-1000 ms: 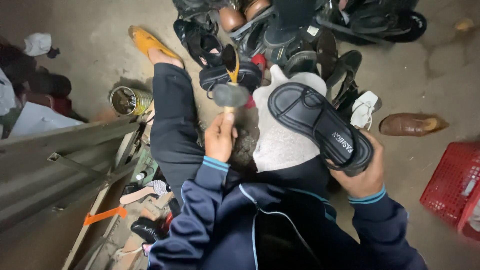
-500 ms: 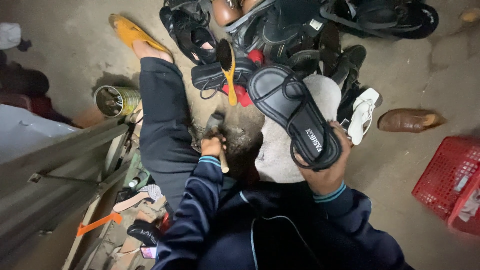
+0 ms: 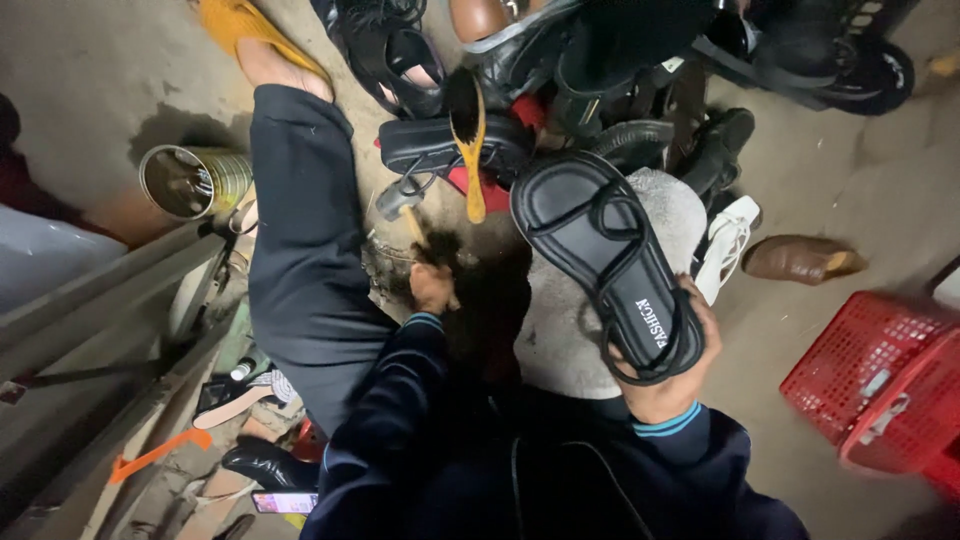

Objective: The person sits on the floor and cleans a black sandal using a brush and a cloth. They scrub the sole and upper parts of the sandal, then wipe it with a cloth. The person handles the sandal one at a time and uses a brush and cloth to clean it.

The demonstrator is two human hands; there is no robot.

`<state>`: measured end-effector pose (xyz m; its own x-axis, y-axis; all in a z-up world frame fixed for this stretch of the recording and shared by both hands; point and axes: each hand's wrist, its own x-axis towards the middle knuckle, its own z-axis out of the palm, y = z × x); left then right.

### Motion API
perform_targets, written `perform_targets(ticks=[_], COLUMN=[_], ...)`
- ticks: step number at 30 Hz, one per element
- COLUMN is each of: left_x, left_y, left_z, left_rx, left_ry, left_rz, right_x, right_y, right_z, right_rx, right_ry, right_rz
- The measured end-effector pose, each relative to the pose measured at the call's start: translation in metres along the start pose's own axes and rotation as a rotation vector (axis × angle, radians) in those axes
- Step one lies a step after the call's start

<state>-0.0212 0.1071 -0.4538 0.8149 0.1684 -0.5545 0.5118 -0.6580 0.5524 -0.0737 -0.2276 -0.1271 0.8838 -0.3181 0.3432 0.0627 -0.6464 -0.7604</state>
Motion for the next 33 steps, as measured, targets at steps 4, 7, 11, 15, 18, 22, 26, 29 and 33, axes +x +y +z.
perform_targets(ticks=[4, 7, 11, 15, 18, 22, 26, 29, 33], left_x=[-0.021, -0.032, 0.003, 0.032, 0.024, -0.037, -0.112, -0.124, -0.158], left_y=[0.134, 0.226, 0.227, 0.21, 0.221, 0.239, 0.248, 0.236, 0.278], left_z=[-0.071, -0.104, -0.057, -0.023, -0.056, -0.13, -0.186, -0.187, -0.214], left_rx=[-0.155, -0.452, -0.683, -0.978, -0.959, -0.971, -1.023, -1.035, -0.949], left_ry=[0.107, 0.08, -0.061, -0.092, -0.106, -0.248, -0.46, -0.406, -0.409], left_rz=[-0.158, -0.152, -0.134, -0.052, -0.03, 0.134, 0.306, 0.393, 0.488], right_x=[-0.016, -0.013, 0.01, 0.034, 0.03, 0.039, 0.039, 0.035, 0.035], right_y=[0.026, 0.011, -0.017, -0.037, -0.022, -0.039, -0.049, -0.045, -0.047], right_z=[-0.001, 0.0, 0.0, -0.004, -0.006, -0.006, -0.006, -0.001, 0.004], right_rx=[0.0, -0.002, -0.009, -0.048, -0.104, -0.019, 0.115, 0.1, 0.203], right_ry=[0.0, -0.013, -0.018, -0.007, 0.002, -0.052, -0.007, 0.005, 0.02], right_rz=[0.02, 0.052, 0.073, 0.04, -0.015, -0.009, 0.081, 0.095, 0.094])
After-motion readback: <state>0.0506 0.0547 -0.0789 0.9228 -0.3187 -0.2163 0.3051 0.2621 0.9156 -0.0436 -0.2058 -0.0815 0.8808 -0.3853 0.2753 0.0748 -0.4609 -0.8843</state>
